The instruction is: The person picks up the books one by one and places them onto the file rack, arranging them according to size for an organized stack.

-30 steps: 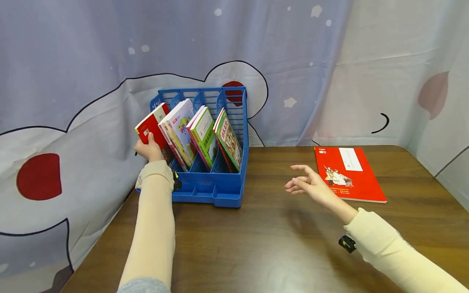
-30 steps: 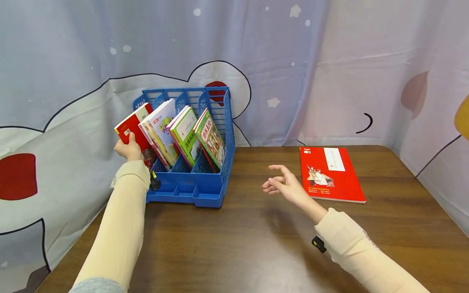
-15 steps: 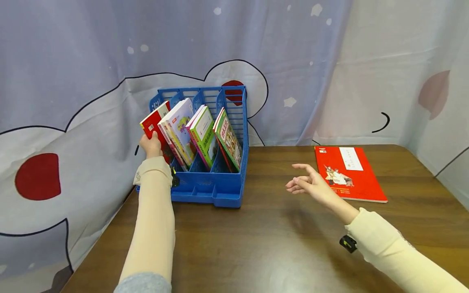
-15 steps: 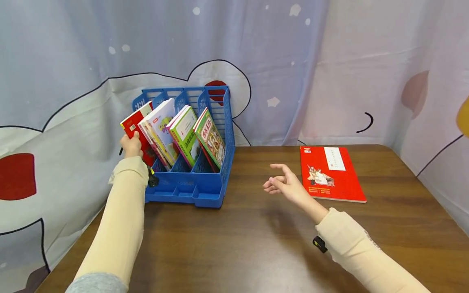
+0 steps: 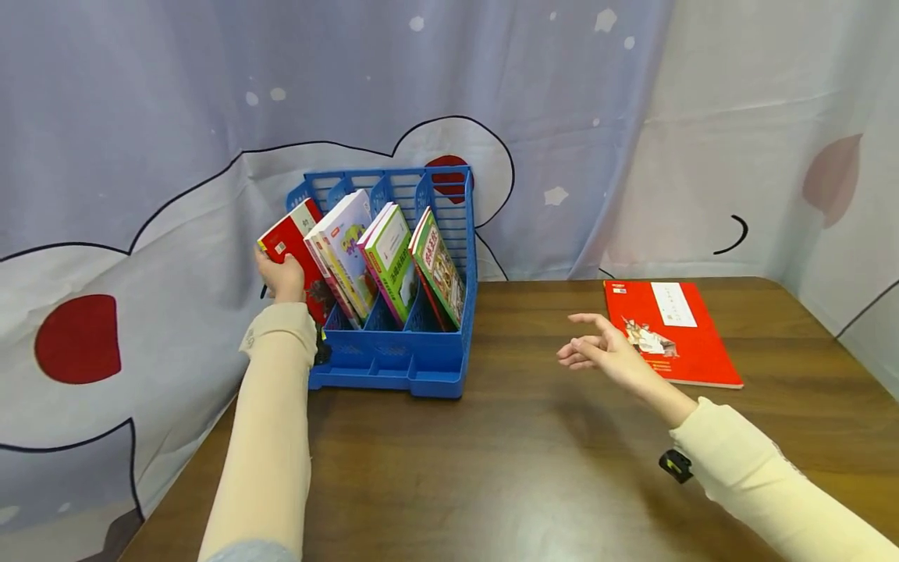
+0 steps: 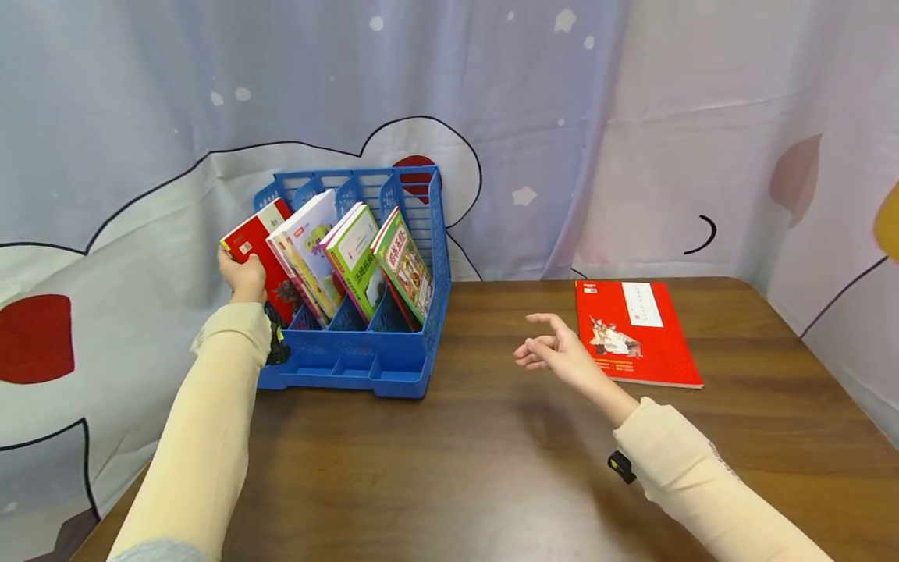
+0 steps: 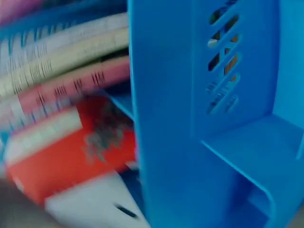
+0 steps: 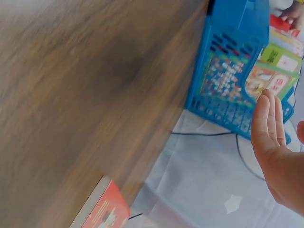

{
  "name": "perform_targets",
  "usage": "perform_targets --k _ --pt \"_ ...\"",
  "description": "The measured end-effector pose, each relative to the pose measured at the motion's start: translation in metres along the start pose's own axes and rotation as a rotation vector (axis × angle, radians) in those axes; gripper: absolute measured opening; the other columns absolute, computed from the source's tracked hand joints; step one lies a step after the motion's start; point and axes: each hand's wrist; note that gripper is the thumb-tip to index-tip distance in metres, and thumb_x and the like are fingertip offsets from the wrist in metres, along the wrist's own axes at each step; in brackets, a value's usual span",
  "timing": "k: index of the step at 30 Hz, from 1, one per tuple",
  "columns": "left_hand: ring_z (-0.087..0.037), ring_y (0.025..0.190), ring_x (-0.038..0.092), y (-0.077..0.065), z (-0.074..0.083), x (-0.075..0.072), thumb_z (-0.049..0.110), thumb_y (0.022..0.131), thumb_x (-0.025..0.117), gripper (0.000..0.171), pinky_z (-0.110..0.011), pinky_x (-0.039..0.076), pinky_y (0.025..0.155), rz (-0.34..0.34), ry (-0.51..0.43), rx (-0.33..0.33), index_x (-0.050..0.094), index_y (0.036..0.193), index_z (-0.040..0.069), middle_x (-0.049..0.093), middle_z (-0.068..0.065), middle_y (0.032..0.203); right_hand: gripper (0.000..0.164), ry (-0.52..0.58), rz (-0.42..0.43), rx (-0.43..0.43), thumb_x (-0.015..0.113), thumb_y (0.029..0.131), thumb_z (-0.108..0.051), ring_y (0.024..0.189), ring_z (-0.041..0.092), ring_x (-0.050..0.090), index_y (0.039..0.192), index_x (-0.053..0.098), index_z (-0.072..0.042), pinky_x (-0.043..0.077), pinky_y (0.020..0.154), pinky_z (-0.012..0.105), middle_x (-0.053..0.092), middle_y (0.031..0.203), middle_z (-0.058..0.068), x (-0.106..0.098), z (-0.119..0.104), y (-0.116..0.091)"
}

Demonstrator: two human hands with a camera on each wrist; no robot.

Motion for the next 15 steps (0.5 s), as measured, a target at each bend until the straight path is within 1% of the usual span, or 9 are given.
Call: perform_targets --k 1,3,4,5,7,9,11,13,15 --pt "-0.022 0.146 0.017 -0.009 0.005 0.001 0.014 0.098 0.043 0.061 -0.045 0.007 0.119 0.053 0.053 0.025 0.015 0.151 0.024 0.022 0.000 0.157 0.044 -0.013 -0.002 0.001 0.041 0.098 0.001 0.079 0.004 0.068 0.133 0.018 0.014 0.056 0.076 0.024 0.070 0.086 -0.008 -0.005 0.000 0.001" --pt "-0.025 0.148 0.004 -0.022 0.011 0.007 0.010 0.096 0.046 0.069 -0.051 -0.004 0.118 0.164 0.127 0.105 0.009 0.152 0.024 0.012 -0.002 0.159 0.045 -0.054 0.007 0.037 0.042 0.098 -0.002 0.079 0.003 0.067 0.134 0.019 0.014 0.056 0.076 0.023 0.071 0.090 -0.001 -0.018 0.001 0.003" --pt "-0.026 0.148 -0.001 -0.029 0.014 0.011 0.009 0.095 0.047 0.071 -0.051 -0.006 0.117 0.202 0.130 0.160 0.008 0.153 0.023 0.007 -0.002 0.160 0.046 -0.075 0.008 0.066 0.042 0.098 -0.003 0.080 0.002 0.067 0.135 0.020 0.013 0.055 0.076 0.022 0.071 0.091 0.002 -0.027 0.002 0.004" --pt "-0.026 0.148 -0.002 -0.036 0.017 0.016 0.007 0.093 0.049 0.073 -0.050 -0.008 0.117 0.226 0.110 0.237 0.009 0.153 0.021 0.006 -0.004 0.160 0.046 -0.109 0.013 0.101 0.043 0.099 -0.006 0.080 0.002 0.067 0.136 0.022 0.012 0.055 0.075 0.022 0.070 0.094 0.004 -0.036 0.003 0.005" --pt "-0.025 0.147 -0.004 -0.055 0.023 0.024 0.005 0.092 0.051 0.075 -0.049 -0.011 0.117 0.211 0.049 0.395 0.009 0.152 0.018 0.003 -0.006 0.160 0.048 -0.188 0.025 0.177 0.044 0.099 -0.010 0.080 0.000 0.066 0.137 0.024 0.011 0.055 0.074 0.022 0.069 0.097 0.006 -0.055 0.006 0.007" --pt "-0.024 0.147 -0.006 -0.082 0.027 0.031 0.006 0.091 0.053 0.077 -0.049 -0.014 0.116 0.138 -0.007 0.518 0.007 0.152 0.014 0.000 -0.007 0.160 0.048 -0.275 0.053 0.228 0.044 0.100 -0.015 0.080 -0.002 0.063 0.137 0.027 0.010 0.054 0.074 0.023 0.068 0.101 0.009 -0.075 0.009 0.007" --pt "-0.024 0.147 -0.007 -0.114 0.029 0.037 0.005 0.090 0.055 0.079 -0.049 -0.014 0.116 0.029 -0.064 0.597 0.006 0.152 0.012 0.000 -0.007 0.159 0.048 -0.374 0.095 0.262 0.042 0.101 -0.018 0.080 -0.002 0.062 0.136 0.029 0.011 0.054 0.073 0.025 0.067 0.106 0.016 -0.093 0.011 0.006" --pt "-0.024 0.147 -0.003 -0.149 0.025 0.044 0.006 0.088 0.058 0.081 -0.047 -0.006 0.118 -0.076 -0.105 0.658 0.008 0.152 0.011 0.005 -0.008 0.158 0.049 -0.457 0.128 0.301 0.039 0.102 -0.021 0.087 0.012 0.065 0.135 0.029 0.013 0.055 0.079 0.033 0.058 0.116 0.031 -0.110 0.012 0.004" --pt "-0.024 0.145 0.009 -0.185 0.018 0.053 0.003 0.087 0.059 0.078 -0.045 0.006 0.118 -0.196 -0.142 0.744 0.014 0.151 0.009 0.015 -0.010 0.156 0.053 -0.547 0.143 0.372 0.036 0.102 -0.024 0.100 0.031 0.061 0.134 0.028 0.017 0.054 0.080 0.041 0.043 0.127 0.040 -0.126 0.014 0.002"
Point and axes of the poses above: each hand's wrist, its own y-axis towards the middle knuckle, its own x-axis out of the palm, z = x × y
